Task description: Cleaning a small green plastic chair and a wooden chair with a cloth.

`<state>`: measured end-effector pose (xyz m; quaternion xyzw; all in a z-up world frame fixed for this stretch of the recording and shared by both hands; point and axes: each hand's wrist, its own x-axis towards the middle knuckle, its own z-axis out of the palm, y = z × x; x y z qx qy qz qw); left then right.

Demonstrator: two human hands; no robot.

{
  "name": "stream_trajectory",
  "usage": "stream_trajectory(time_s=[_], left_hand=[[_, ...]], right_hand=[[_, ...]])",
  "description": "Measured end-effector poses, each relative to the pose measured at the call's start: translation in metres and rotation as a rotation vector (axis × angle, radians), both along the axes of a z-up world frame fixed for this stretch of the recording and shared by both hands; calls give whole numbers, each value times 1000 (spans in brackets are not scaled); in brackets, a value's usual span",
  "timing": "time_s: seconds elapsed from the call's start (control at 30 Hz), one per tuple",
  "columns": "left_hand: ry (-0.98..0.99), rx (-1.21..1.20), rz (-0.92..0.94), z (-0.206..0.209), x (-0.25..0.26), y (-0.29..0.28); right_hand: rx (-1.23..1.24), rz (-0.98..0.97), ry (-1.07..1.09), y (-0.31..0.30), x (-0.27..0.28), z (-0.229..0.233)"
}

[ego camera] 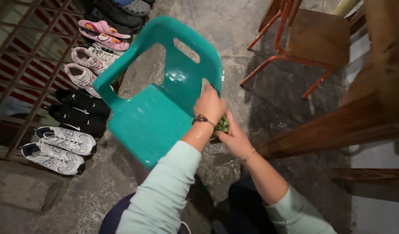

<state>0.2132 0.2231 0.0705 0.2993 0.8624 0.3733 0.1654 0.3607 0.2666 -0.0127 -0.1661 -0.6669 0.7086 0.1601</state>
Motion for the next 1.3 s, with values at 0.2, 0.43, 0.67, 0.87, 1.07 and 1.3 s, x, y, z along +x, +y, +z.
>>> stream_trajectory(time_s=[0.2, 0.43, 0.67, 0.87, 1.07, 1.3], left_hand=[[192, 69, 141, 33, -38, -13], [-134, 509, 41, 112, -79, -99], [-91, 880, 56, 79, -102, -195], [-181, 1060, 147, 24, -111, -215], [-33, 1027, 135, -20, -113, -213], [-207, 973, 126, -6, -105, -230]], right_hand=[[31, -112, -45, 20, 30, 30], [373, -186, -98, 25, 22, 50], [700, -152, -123, 28, -42, 29], [788, -141, 175, -17, -142, 110], [983, -101, 546, -105, -208, 156], [983, -335, 163, -30, -221, -3]])
